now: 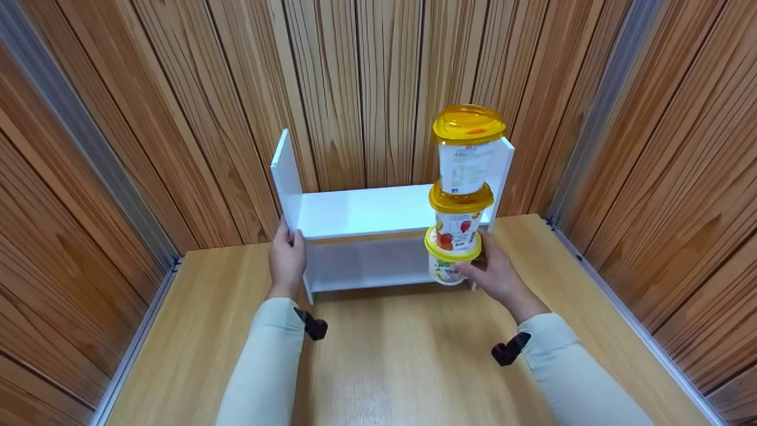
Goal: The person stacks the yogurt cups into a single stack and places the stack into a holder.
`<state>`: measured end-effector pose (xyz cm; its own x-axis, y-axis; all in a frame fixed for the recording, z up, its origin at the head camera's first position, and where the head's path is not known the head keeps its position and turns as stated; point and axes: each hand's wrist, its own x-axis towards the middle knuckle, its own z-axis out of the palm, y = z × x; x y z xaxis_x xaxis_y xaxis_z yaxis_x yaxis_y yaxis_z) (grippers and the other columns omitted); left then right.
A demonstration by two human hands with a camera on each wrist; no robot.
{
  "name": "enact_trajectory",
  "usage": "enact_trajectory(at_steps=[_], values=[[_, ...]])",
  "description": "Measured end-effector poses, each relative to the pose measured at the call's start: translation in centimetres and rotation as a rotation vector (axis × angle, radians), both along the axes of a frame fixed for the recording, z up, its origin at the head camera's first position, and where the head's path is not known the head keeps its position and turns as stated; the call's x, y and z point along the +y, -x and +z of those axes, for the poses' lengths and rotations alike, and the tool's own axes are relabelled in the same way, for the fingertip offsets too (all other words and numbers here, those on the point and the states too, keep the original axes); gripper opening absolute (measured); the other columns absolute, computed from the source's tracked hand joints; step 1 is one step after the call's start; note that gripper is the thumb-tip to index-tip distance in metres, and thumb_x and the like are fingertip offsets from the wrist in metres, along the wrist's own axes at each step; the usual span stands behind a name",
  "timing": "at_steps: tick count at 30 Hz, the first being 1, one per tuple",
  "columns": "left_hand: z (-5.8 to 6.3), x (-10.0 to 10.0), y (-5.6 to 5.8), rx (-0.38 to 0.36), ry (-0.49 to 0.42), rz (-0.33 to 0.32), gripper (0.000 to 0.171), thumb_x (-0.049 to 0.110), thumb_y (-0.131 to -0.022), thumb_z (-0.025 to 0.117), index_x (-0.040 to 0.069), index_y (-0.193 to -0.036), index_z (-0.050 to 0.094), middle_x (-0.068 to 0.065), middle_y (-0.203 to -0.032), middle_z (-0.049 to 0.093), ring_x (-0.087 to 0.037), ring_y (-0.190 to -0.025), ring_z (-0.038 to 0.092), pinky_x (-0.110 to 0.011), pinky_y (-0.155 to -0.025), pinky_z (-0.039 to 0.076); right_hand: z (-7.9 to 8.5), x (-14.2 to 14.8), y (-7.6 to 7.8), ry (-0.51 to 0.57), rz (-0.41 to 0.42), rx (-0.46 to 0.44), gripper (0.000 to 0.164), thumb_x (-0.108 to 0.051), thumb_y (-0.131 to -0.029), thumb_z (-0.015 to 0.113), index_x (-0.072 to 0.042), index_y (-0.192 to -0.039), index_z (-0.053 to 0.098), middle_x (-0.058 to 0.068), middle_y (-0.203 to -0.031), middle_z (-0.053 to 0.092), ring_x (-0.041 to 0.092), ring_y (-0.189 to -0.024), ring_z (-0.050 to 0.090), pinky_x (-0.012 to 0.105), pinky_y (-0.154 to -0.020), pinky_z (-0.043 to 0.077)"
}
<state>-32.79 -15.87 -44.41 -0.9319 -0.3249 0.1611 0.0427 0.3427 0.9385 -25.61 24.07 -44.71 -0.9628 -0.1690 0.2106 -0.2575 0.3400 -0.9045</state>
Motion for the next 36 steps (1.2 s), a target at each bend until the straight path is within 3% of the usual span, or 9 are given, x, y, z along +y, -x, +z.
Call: enact_trajectory(at_steps=[19, 32, 36], values=[[-0.1, 0.1, 0.0, -0.021, -0.048, -0.007, 0.056, 0.025, -0.109, 0.043, 0.02, -0.161, 0.025, -0.004, -0.164, 0.029, -0.022, -0.148, 0.031, -0.039, -0.116, 0.036, 1.4, 0.1, 0.8, -0.012, -0.014, 0.007, 0.097, -0.05, -0.086, 0.077, -0.02, -0.158, 0.021, 0.006, -0.152, 0.044, 0.031, -0.133, 0.051, 0.052, -0.111, 0.041], [-0.1, 0.2, -0.2, 0.01, 0.006, 0.007, 0.055, 0.023, -0.108, 0.044, 0.018, -0.161, 0.027, -0.009, -0.162, 0.034, -0.025, -0.145, 0.037, -0.042, -0.114, 0.039, 2.2, 0.6, 1.5, -0.013, 0.004, 0.034, 0.089, -0.034, -0.095, 0.072, -0.009, -0.159, 0.017, 0.017, -0.153, 0.04, 0.038, -0.135, 0.047, 0.054, -0.112, 0.038], [0.0, 0.1, -0.2, -0.009, -0.003, 0.009, 0.056, 0.024, -0.108, 0.043, 0.02, -0.161, 0.026, -0.007, -0.163, 0.032, -0.023, -0.147, 0.035, -0.041, -0.115, 0.037, 2.4, 0.5, 1.7, -0.016, -0.009, 0.012, 0.093, -0.041, -0.093, 0.073, -0.012, -0.159, 0.015, 0.015, -0.155, 0.038, 0.036, -0.137, 0.045, 0.054, -0.113, 0.037]])
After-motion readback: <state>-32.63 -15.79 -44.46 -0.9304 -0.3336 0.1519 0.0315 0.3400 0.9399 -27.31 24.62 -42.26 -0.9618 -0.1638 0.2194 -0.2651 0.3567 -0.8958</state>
